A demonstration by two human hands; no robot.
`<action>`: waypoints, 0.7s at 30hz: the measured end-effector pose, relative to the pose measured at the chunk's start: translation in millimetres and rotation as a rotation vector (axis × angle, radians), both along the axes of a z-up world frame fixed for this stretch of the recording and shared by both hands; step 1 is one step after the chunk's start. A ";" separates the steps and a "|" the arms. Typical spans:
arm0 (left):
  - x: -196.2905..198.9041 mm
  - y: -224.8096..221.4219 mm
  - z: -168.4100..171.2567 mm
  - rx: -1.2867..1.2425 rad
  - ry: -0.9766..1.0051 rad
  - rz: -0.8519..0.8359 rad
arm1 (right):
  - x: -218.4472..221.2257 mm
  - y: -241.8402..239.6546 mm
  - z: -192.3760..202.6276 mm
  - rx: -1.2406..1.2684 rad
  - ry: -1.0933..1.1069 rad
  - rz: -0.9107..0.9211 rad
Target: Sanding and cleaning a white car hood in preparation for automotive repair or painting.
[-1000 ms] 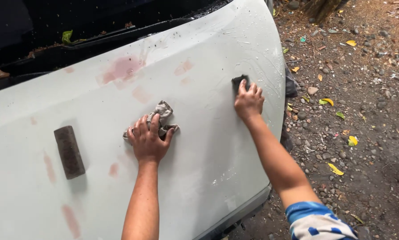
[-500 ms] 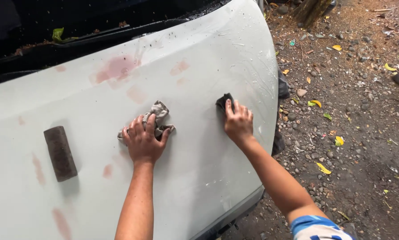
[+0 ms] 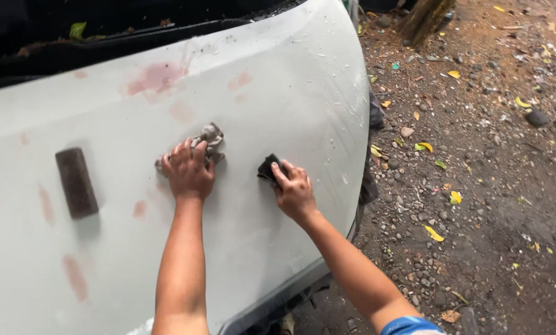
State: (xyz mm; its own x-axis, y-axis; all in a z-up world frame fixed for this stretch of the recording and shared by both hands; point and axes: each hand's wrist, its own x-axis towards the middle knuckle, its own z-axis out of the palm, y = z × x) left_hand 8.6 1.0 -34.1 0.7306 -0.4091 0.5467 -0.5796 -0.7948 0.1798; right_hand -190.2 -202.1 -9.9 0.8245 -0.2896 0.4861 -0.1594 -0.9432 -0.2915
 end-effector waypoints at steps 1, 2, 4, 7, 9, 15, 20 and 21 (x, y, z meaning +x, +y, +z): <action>-1.4 -3.0 -17.1 0.003 0.000 0.018 | -14.0 2.3 -1.5 0.003 0.000 0.018; -2.0 -5.4 -34.0 -0.004 -0.041 0.019 | -27.5 4.5 -2.8 0.112 -0.017 0.062; -12.6 -8.8 -47.7 0.003 -0.094 0.049 | -45.0 8.8 -6.8 0.234 -0.041 0.136; -70.8 -5.7 -46.4 0.061 -0.034 0.011 | -68.2 11.8 -25.7 0.841 -0.032 0.026; -105.7 -7.3 -36.4 -0.030 0.144 -0.140 | -73.6 11.2 -49.7 1.012 -0.113 0.047; -229.2 8.2 34.9 -0.401 0.348 -0.116 | -73.8 71.3 -30.2 0.965 -0.166 0.087; -240.2 37.6 27.6 -0.792 0.650 -0.087 | -77.5 126.5 -13.4 0.901 -0.110 0.381; -236.5 42.6 19.8 -0.890 0.667 -0.044 | -80.5 133.5 -12.6 0.761 -0.064 0.453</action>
